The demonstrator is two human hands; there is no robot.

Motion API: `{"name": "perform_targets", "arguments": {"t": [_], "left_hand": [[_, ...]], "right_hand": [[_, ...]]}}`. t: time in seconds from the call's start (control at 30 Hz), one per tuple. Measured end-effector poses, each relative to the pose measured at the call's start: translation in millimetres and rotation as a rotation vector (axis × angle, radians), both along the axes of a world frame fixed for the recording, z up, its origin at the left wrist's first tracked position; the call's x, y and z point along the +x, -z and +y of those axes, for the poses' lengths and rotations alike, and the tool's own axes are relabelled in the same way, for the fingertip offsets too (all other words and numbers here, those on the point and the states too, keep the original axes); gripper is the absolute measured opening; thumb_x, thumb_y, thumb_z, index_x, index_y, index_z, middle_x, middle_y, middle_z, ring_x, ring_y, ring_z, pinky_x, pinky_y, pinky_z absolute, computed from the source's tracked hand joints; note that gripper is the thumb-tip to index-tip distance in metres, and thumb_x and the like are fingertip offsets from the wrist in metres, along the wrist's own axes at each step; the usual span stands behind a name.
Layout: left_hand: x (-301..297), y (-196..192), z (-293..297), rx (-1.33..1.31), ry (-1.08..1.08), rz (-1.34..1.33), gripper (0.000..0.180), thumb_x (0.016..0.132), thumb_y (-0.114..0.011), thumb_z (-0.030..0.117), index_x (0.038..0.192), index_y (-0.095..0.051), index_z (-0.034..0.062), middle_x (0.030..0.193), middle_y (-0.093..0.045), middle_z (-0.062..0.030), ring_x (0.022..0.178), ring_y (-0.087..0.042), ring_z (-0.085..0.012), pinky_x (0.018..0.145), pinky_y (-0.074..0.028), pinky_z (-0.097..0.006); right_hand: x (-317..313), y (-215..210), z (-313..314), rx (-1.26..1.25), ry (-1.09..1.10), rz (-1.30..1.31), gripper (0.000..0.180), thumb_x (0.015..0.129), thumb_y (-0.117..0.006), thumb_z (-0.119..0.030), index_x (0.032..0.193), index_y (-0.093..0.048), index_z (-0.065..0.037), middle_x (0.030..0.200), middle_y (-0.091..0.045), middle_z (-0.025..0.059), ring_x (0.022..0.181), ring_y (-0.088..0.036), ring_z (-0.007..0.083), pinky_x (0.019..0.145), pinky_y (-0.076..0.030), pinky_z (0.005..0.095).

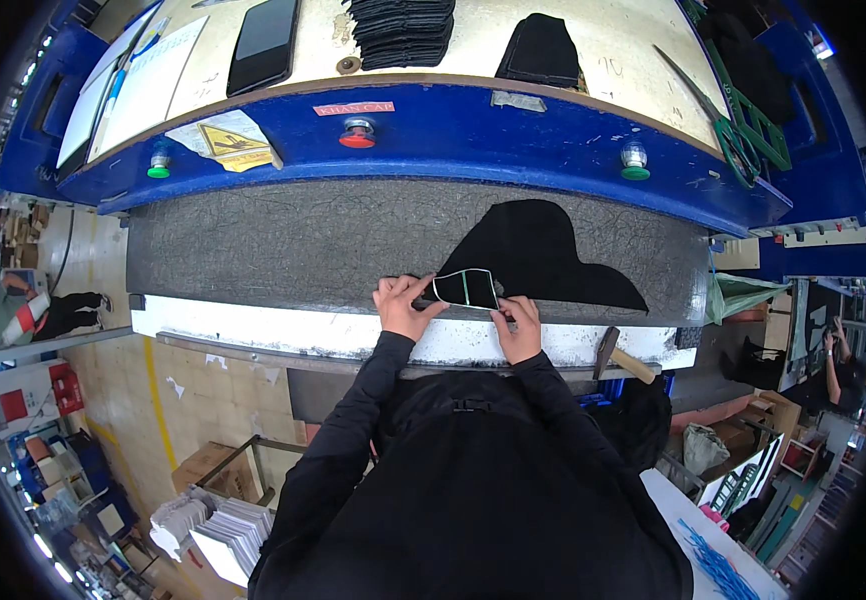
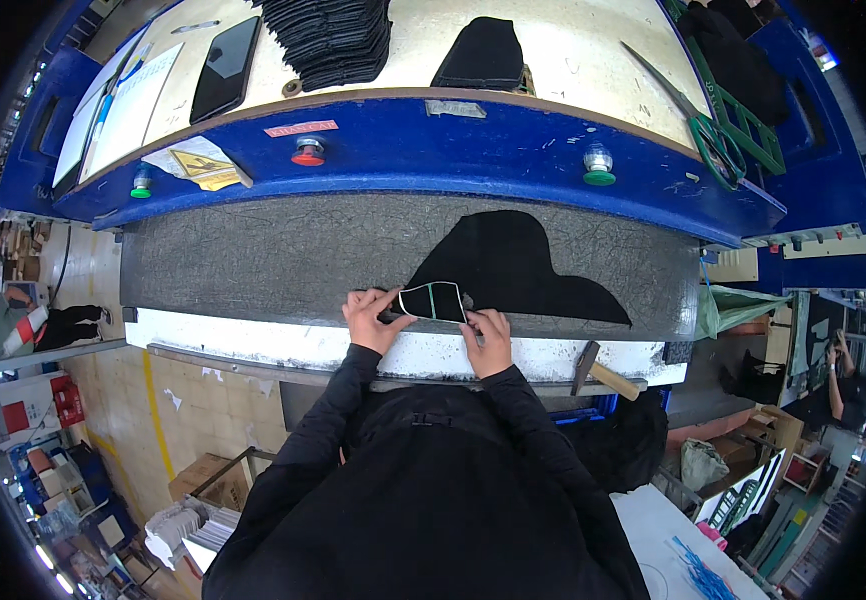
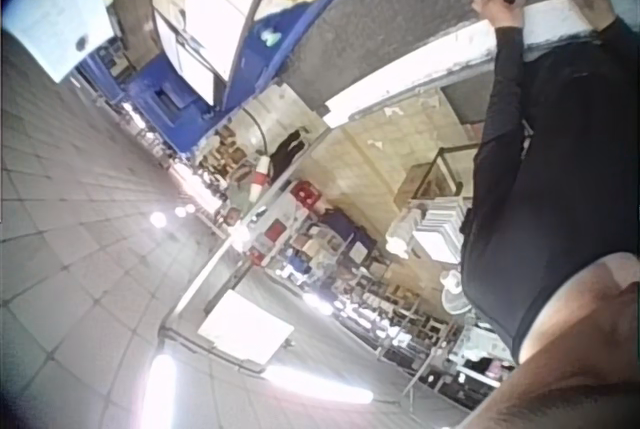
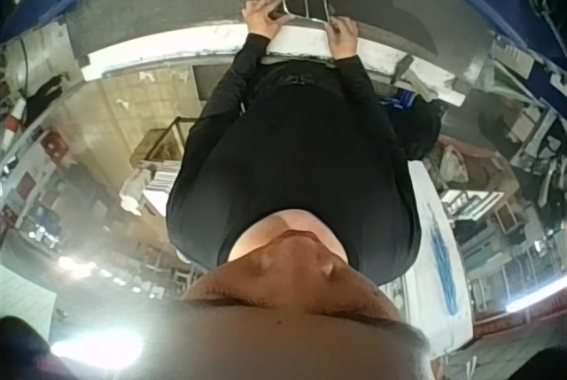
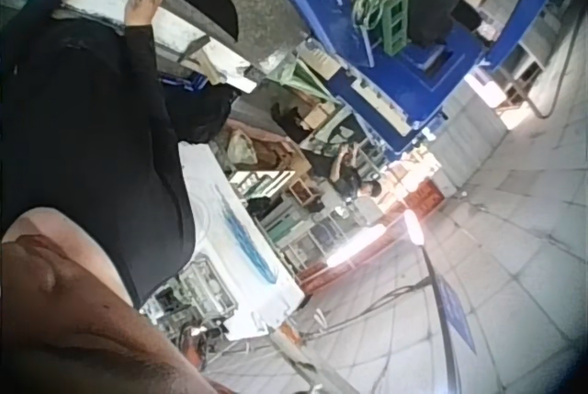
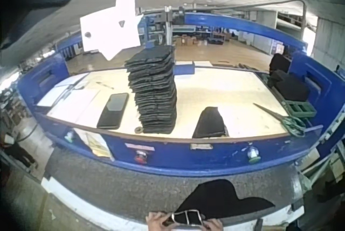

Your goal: The person uses a green plastic template to mark and cut black fabric pieces on a blue industrial cutting table. They repeatedly position the template, trace the outline, and use large shears to cut the fabric, stacking the finished pieces on the table.

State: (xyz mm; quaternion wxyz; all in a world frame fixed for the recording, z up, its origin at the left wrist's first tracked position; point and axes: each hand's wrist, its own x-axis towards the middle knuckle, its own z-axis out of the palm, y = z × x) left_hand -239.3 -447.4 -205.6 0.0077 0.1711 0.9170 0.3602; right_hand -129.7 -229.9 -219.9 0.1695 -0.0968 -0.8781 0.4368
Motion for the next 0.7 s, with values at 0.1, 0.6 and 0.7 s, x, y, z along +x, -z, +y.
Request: {"name": "perform_targets", "arguments": {"t": [0.1, 0.6, 0.7], "left_hand": [[-0.9, -0.2, 1.2, 0.019, 0.006, 0.012, 0.056, 0.063, -0.092, 0.032, 0.116, -0.078, 0.0203, 0.091, -0.064, 0.004, 0.099, -0.049, -0.0227, 0.093, -0.034, -0.04], [-4.0, 6.3, -6.1, 0.106, 0.017, -0.046, 0.048, 0.067, -0.089, 0.022, 0.113, -0.078, 0.0182, 0.092, -0.063, 0.0043, 0.099, -0.049, -0.021, 0.093, -0.033, -0.039], [-4.0, 6.2, -5.5, 0.09, 0.013, -0.056, 0.046, 0.068, -0.089, 0.025, 0.113, -0.078, 0.0205, 0.092, -0.064, 0.0053, 0.097, -0.049, -0.0218, 0.093, -0.034, -0.04]], "right_hand": [[1.1, 3.4, -0.7, -0.001, 0.024, 0.01, 0.021, 0.08, -0.078, -0.005, 0.1, -0.072, -0.001, 0.092, -0.062, 0.0093, 0.085, -0.06, 0.028, 0.079, -0.047, 0.0386], [-1.9, 0.9, 4.8, 0.059, -0.007, 0.062, 0.018, 0.08, -0.078, -0.001, 0.097, -0.072, 0.0, 0.089, -0.064, 0.0092, 0.078, -0.061, 0.0233, 0.071, -0.051, 0.0337], [-1.1, 2.8, 4.2, 0.067, -0.002, 0.07, 0.016, 0.08, -0.078, -0.001, 0.095, -0.07, 0.0, 0.089, -0.064, 0.0092, 0.078, -0.061, 0.0236, 0.071, -0.05, 0.0341]]}}
